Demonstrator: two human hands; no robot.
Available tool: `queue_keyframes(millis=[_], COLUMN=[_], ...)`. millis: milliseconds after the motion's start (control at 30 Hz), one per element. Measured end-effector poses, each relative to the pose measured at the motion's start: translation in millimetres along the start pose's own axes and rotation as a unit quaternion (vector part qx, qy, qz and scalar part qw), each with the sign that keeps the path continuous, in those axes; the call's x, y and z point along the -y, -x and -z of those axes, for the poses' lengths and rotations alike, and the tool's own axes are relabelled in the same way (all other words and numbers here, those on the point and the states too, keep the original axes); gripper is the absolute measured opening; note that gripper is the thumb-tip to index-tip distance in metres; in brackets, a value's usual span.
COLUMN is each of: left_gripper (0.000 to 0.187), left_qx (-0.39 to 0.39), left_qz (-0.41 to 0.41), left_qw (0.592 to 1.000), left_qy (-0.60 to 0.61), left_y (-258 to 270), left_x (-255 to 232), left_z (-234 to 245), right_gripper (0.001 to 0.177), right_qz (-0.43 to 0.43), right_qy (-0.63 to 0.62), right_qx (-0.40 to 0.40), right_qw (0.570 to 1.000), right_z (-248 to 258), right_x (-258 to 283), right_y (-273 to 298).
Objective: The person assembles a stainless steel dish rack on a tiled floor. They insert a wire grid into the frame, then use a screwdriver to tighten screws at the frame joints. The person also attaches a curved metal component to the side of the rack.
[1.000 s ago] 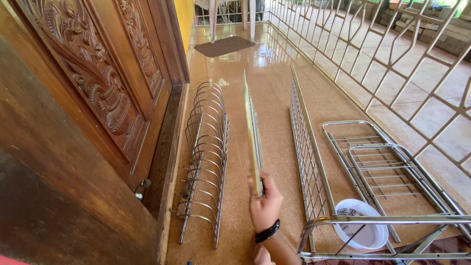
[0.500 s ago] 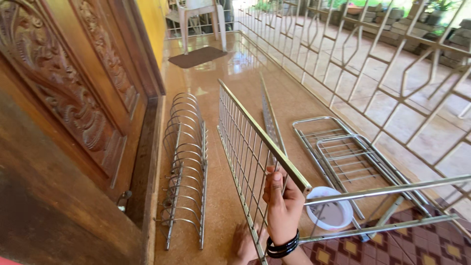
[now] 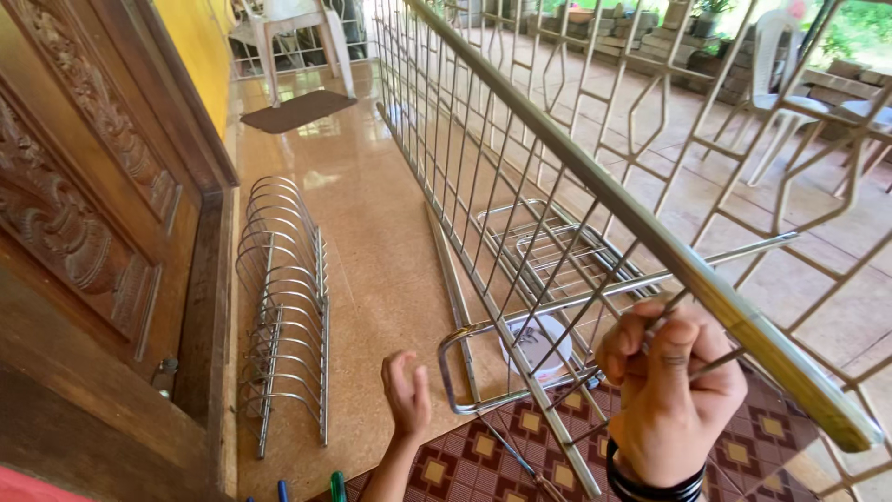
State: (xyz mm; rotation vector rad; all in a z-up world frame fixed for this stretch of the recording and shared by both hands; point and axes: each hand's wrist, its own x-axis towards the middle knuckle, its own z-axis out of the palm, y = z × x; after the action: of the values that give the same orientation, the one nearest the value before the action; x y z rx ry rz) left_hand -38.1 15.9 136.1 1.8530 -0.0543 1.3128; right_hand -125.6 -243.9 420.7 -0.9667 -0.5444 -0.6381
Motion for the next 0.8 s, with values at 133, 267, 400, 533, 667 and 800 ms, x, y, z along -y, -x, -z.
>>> queue_keyframes(millis=[133, 267, 400, 533, 667, 800], left_gripper=[0.050, 0.044, 0.040, 0.050, 0.057, 0.060], left_qx=[0.113, 0.418, 0.466, 0.472, 0.476, 0.466], left_qz=[-0.227, -0.096, -0.054, -0.082, -0.091, -0.086], left_qw=[0.962, 0.869, 0.846, 0.845, 0.830, 0.818], left_qy=[-0.100, -0.246, -0.252, -0.237, -0.276, -0.326], left_y=[-60.5, -88.1, -106.1, -120.1, -140.8, -149.0], left_x=[-72.4, -117.8, -110.0, -87.6, -63.6, -40.7], left_z=[-48.2, -92.8, -98.5, -67.8, -26.1, 24.8], right_gripper=[0.026, 0.025, 0.024, 0.022, 0.018, 0.017], right_qz=[0.023, 0.011, -0.004, -0.015, -0.034, -0.047], right_qy=[-0.008, 0.025, 0.023, 0.089, 0.038, 0.015], right_qx=[-0.003, -0.011, -0.024, -0.045, -0.046, -0.036], right_qw=[1.000, 1.000, 0.999, 0.995, 0.998, 0.998], right_z=[10.3, 19.2, 26.8, 29.4, 24.1, 12.9], right_x=[16.3, 24.2, 27.4, 30.5, 26.1, 13.2], right_y=[-8.4, -12.6, -17.8, -22.1, -28.2, -38.4])
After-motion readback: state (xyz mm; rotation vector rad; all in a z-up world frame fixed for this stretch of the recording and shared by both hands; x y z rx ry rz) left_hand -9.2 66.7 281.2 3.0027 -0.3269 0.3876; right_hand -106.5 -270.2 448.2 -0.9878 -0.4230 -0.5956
